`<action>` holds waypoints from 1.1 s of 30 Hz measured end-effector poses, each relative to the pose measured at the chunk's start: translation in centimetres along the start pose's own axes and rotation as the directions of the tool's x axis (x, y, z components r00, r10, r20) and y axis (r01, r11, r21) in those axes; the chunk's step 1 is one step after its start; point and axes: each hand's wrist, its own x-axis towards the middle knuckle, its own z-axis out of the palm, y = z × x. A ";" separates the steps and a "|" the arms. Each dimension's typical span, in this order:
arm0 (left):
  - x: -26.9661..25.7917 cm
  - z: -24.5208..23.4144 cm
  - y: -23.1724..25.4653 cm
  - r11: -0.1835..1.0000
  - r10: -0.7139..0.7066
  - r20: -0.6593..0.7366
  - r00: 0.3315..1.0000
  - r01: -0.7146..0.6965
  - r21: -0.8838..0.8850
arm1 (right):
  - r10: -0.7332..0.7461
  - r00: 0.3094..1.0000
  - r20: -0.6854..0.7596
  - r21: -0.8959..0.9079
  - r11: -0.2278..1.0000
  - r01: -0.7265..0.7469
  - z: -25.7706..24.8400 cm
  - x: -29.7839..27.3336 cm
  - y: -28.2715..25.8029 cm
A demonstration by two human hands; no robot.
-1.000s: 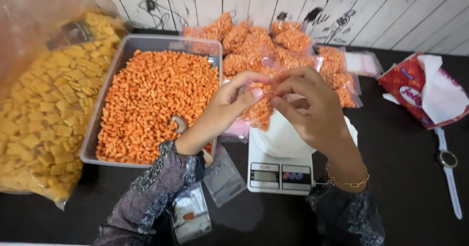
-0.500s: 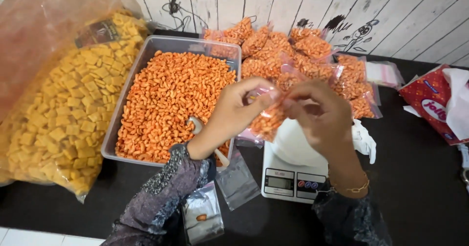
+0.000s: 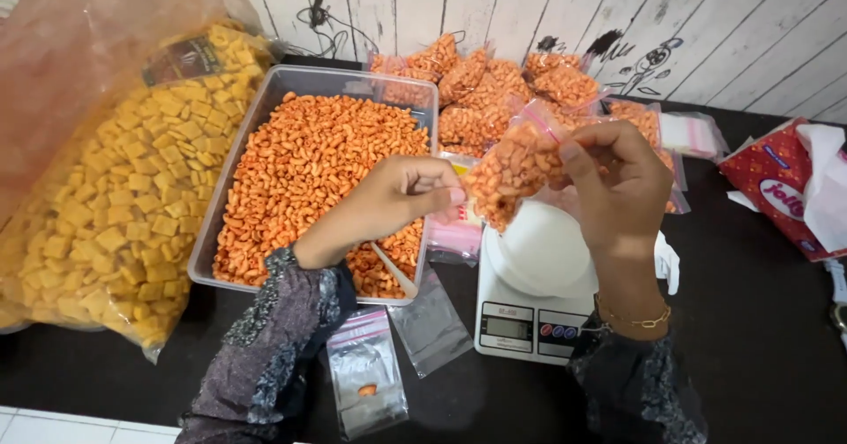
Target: Packing small orange snacks into plastic bags, weighing them on a scale, and sealing them.
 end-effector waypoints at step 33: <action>-1.9 -2.3 -0.1 0.998 0.033 0.029 0.999 -0.032 -0.055 | -0.354 0.854 0.382 -0.154 0.887 0.436 7.5 1.4 -5.7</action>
